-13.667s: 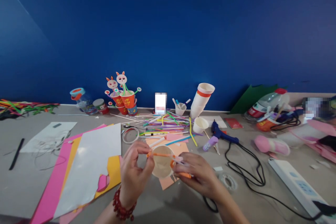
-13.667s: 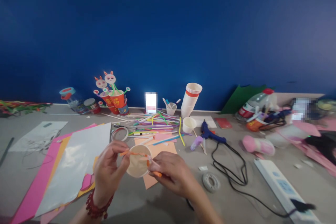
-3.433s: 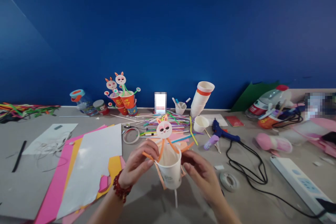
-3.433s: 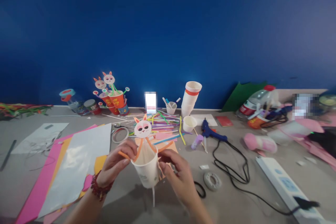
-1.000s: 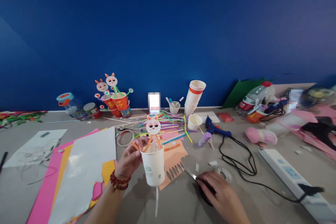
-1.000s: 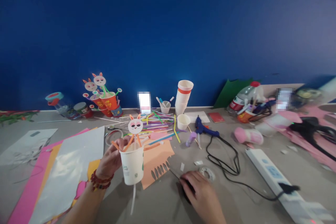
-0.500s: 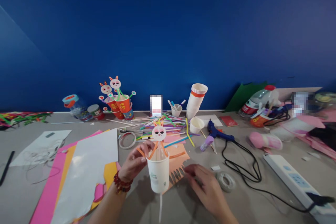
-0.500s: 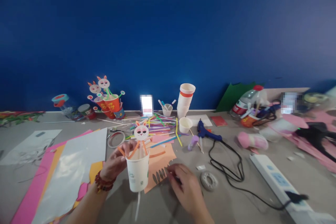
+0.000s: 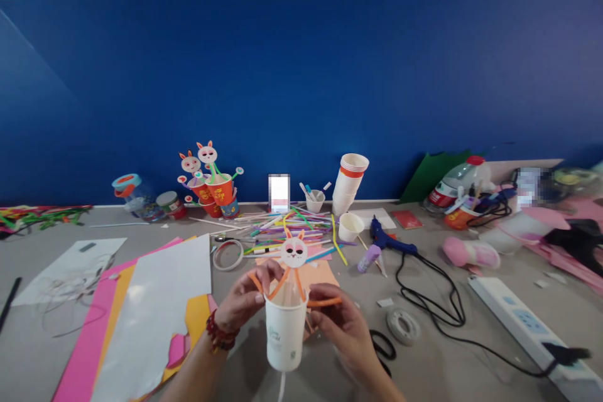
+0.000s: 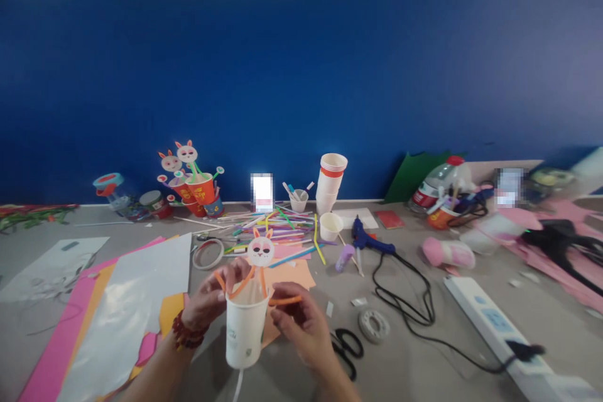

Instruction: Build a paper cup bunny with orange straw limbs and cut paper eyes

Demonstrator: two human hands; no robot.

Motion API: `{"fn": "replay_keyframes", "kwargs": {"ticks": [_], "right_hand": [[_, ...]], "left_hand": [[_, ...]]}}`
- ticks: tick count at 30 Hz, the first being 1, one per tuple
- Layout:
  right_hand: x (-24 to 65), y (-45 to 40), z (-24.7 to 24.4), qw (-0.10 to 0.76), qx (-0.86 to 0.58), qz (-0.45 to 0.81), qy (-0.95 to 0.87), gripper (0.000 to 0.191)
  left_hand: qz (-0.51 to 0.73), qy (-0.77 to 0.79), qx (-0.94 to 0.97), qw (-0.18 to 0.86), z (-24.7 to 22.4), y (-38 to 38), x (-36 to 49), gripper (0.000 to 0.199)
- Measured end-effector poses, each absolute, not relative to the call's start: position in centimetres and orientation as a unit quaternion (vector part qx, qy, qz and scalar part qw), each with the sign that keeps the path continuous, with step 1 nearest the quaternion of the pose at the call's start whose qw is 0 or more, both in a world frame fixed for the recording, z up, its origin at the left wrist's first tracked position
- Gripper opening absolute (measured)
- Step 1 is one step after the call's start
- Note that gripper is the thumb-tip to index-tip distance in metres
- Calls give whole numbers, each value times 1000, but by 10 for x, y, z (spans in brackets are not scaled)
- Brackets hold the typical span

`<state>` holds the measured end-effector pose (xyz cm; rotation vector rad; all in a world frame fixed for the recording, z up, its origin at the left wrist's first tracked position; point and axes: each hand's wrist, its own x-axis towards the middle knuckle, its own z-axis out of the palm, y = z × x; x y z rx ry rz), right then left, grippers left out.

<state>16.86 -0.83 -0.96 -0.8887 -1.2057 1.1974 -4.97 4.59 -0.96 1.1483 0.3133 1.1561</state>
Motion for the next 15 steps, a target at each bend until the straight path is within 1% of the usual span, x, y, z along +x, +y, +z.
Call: {"fn": "replay_keyframes", "kwargs": {"ticks": [3, 10, 13, 15], "right_hand": [[173, -9, -6, 561, -354, 498, -558, 27], [183, -4, -2, 530, -322, 509, -597, 25], [185, 0, 2, 529, -319, 503, -605, 20], [186, 3, 5, 532, -321, 493, -609, 21]], "left_hand": [[491, 135, 507, 695, -12, 44, -48, 21], [470, 124, 490, 724, -13, 44, -43, 26], [469, 124, 476, 734, -13, 44, -41, 25], [468, 124, 466, 741, -14, 44, -39, 23]]}}
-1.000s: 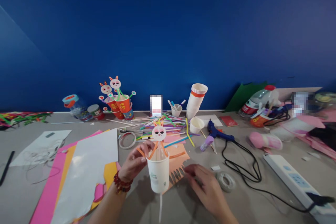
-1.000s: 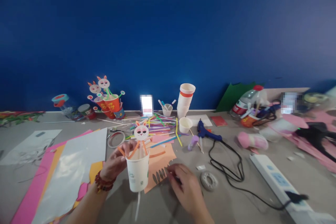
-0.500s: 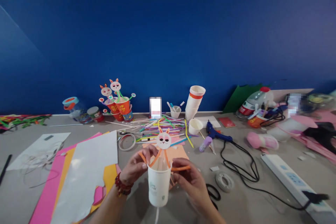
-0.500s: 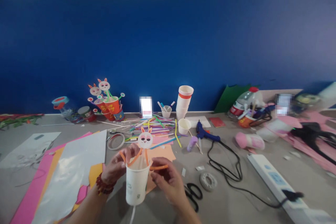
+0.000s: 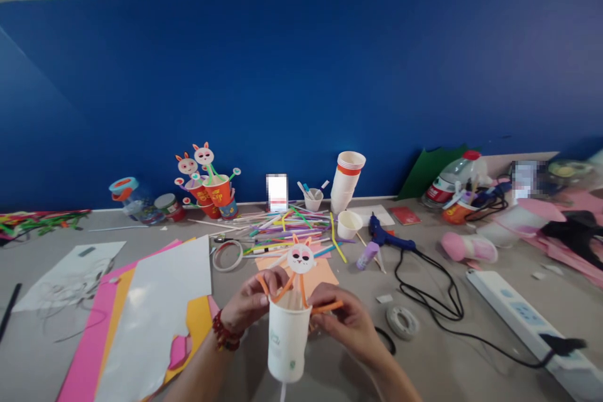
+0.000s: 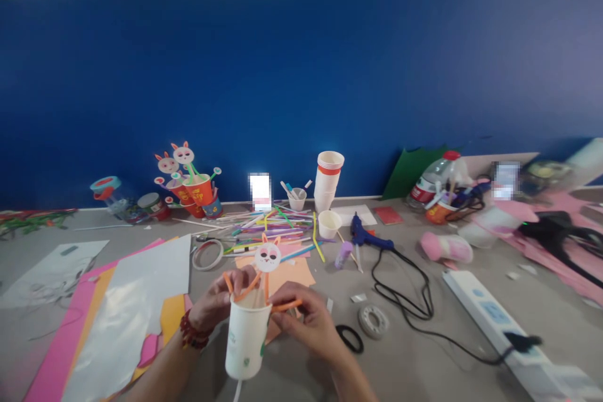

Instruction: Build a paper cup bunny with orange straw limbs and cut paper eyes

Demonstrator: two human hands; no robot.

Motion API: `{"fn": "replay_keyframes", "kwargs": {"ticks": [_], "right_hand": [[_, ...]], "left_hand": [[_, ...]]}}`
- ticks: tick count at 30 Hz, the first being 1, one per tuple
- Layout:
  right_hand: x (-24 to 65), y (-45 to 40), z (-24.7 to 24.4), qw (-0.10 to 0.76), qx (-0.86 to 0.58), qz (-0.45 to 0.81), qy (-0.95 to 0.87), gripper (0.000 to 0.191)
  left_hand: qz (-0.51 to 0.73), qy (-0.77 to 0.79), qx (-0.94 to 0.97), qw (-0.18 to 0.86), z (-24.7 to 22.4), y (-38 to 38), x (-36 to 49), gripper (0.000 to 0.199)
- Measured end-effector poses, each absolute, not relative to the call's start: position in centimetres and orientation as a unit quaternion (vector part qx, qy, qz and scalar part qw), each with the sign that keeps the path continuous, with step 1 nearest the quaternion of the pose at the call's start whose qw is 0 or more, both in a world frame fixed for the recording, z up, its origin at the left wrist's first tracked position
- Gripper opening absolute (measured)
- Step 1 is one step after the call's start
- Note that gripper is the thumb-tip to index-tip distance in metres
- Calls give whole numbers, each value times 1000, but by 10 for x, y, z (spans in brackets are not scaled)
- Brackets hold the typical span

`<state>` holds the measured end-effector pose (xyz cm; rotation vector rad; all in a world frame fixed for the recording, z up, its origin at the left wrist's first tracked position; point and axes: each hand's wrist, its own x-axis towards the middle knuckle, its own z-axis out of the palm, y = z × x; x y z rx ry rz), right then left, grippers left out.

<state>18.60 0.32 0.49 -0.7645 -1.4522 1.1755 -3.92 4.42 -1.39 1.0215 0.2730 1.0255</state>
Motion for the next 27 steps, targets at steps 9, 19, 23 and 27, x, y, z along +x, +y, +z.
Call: {"fn": "replay_keyframes", "kwargs": {"ticks": [9, 19, 23, 27], "right_hand": [[187, 8, 3, 531, -317, 500, -606, 19], [176, -3, -6, 542, -333, 538, -552, 29], [203, -6, -14, 504, -392, 423, -643, 25], [290, 12, -15, 436, -531, 106, -719, 19]], "left_hand": [[476, 128, 439, 751, -15, 45, -39, 20], [510, 118, 434, 733, -11, 44, -44, 15], [549, 154, 410, 712, -7, 47, -54, 15], [574, 176, 387, 700, -10, 51, -62, 16]]}}
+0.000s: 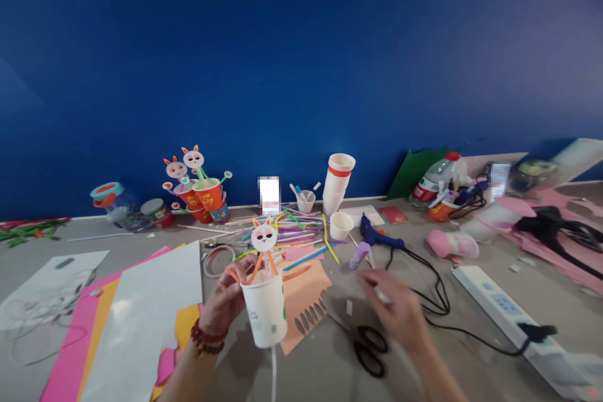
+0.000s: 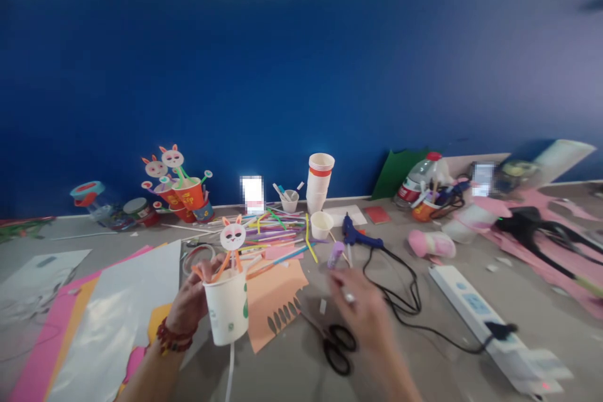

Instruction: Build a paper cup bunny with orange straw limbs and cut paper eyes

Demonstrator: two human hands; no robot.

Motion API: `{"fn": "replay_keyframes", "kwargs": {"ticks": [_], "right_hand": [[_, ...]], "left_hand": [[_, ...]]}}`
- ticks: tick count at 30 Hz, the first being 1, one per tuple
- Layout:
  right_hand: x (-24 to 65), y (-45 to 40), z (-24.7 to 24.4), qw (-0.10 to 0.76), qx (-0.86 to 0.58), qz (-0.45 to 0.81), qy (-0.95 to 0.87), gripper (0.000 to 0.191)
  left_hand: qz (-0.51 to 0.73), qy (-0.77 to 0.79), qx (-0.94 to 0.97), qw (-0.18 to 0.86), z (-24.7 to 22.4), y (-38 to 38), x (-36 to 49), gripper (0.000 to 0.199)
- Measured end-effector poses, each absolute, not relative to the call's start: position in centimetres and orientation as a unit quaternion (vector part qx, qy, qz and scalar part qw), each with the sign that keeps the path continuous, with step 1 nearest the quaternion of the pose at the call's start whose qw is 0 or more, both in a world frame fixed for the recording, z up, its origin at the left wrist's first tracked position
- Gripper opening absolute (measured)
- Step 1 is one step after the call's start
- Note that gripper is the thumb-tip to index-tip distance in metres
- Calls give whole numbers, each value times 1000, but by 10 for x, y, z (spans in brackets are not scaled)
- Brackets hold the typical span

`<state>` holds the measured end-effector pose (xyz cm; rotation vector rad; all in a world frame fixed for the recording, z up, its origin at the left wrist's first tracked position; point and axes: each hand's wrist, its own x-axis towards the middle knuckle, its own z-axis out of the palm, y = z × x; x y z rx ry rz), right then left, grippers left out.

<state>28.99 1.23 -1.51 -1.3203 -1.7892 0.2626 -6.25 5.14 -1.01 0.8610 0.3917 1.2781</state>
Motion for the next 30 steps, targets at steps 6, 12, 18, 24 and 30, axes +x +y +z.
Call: {"fn": "replay_keyframes", "kwargs": {"ticks": [6, 12, 18, 24, 30], "right_hand": [[397, 96, -18, 182, -687, -69, -700, 38], [408, 151, -44, 127, -652, 9, -747, 48], [428, 166, -49, 181, -657, 114, -723, 40], [440, 173, -50, 291, -711, 252, -588, 9], [429, 170, -35, 409, -716, 352, -443, 27]], "left_hand": [[568, 179, 387, 703, -17, 53, -61, 16], [572, 180, 385, 701, -17, 51, -60, 13], [571, 197, 380, 700, -23, 54, -60, 16], [575, 211, 379, 693, -21, 55, -58, 19], [573, 209, 384, 693, -22, 55, -58, 19]]}}
